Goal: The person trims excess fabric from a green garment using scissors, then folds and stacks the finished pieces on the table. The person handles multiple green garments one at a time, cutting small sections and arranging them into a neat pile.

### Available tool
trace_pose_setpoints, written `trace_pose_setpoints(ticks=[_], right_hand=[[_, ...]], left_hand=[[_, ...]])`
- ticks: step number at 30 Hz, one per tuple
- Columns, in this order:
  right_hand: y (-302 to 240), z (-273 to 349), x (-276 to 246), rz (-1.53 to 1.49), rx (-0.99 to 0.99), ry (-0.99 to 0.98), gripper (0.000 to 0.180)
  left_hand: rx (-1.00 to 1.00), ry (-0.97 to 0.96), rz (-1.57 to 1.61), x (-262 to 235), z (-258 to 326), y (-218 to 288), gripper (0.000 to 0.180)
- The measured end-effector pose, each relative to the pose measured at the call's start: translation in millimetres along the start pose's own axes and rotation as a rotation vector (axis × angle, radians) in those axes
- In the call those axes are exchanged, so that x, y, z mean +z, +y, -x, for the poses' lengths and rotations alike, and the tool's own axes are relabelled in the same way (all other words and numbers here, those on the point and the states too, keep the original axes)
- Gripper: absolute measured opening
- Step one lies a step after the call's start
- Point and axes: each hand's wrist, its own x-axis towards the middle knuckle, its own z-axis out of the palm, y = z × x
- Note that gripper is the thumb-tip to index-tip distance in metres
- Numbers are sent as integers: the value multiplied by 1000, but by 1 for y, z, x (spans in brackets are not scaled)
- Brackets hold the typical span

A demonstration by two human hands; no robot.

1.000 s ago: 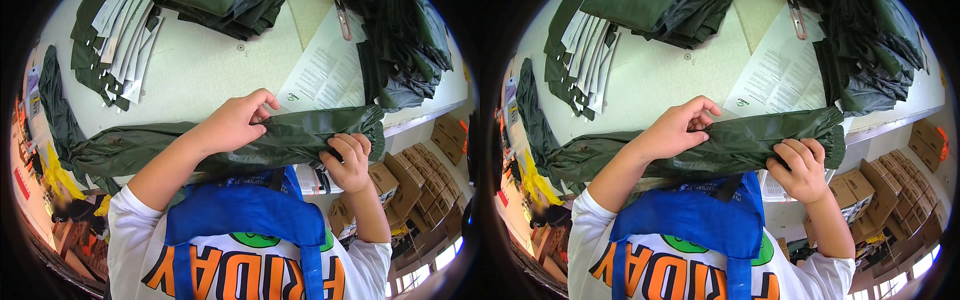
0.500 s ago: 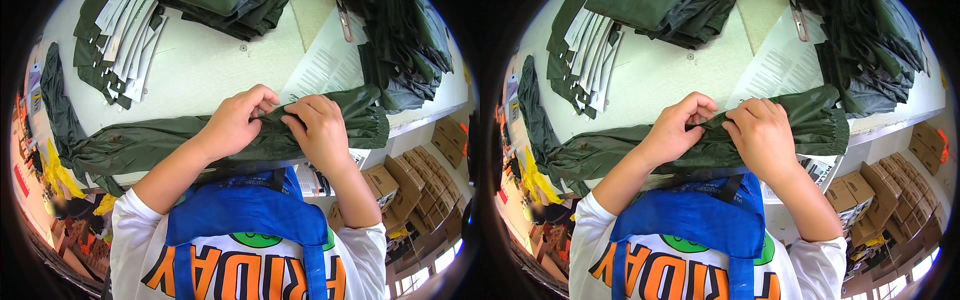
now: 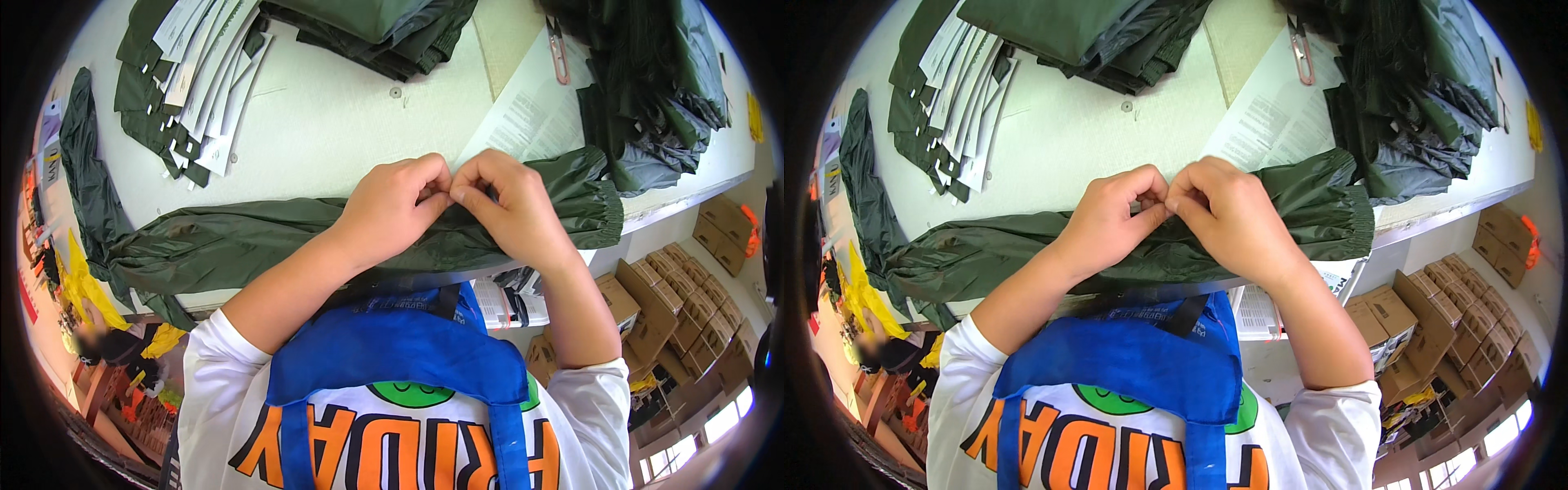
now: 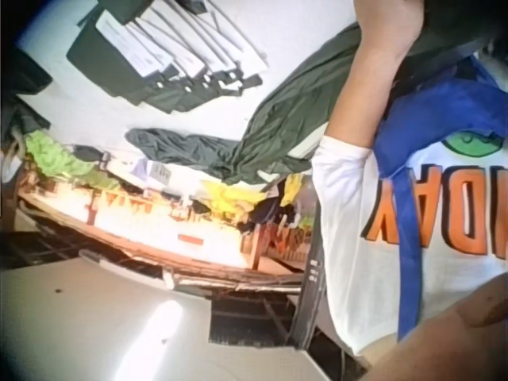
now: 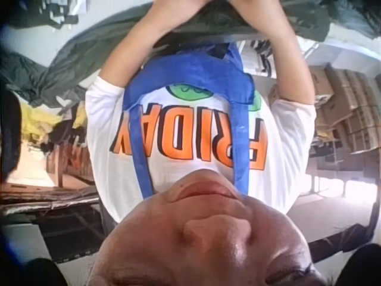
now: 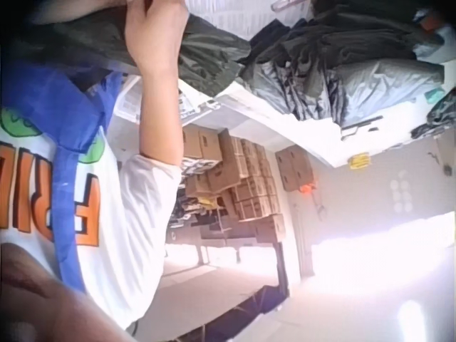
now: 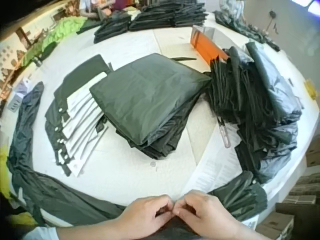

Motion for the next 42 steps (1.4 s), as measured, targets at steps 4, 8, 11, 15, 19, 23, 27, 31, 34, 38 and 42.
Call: trace_pose_setpoints(ticks=[4,8,11,15,19,23,27,31,34,38,42], right_hand=[[34,-46,-45,725,-212,465,31],[79,-96,-74,982,77,588,35],[87,-97,-82,971,130,542,28],[64,-74,-84,752,-5,526,20],[31,-24,-56,327,-163,373,23],[9,11,-30,420,-38,83,23],[11,17,-16,395,-1,55,23],[13,13,-11,397,-44,57,22],[14,12,-10,433,-86,70,21],[17,14,-11,419,-78,110,20],[10,19,-20,389,34,153,22]], left_hand=[[-31,79,-41,3,-4,-4,9],[-54,100,11,2,-3,-5,7],[-97,97,103,-2,-5,-6,7],[-98,104,175,-2,-9,-13,8],[-118,90,206,-3,-12,-17,8],[-165,28,212,-8,-13,-13,7],[-162,23,214,-7,-13,-11,7],[-145,39,203,-6,-13,-12,6],[-213,-4,158,-10,-13,-7,5],[-183,21,180,-8,-12,-14,5],[-174,49,242,-6,-12,-17,7]])
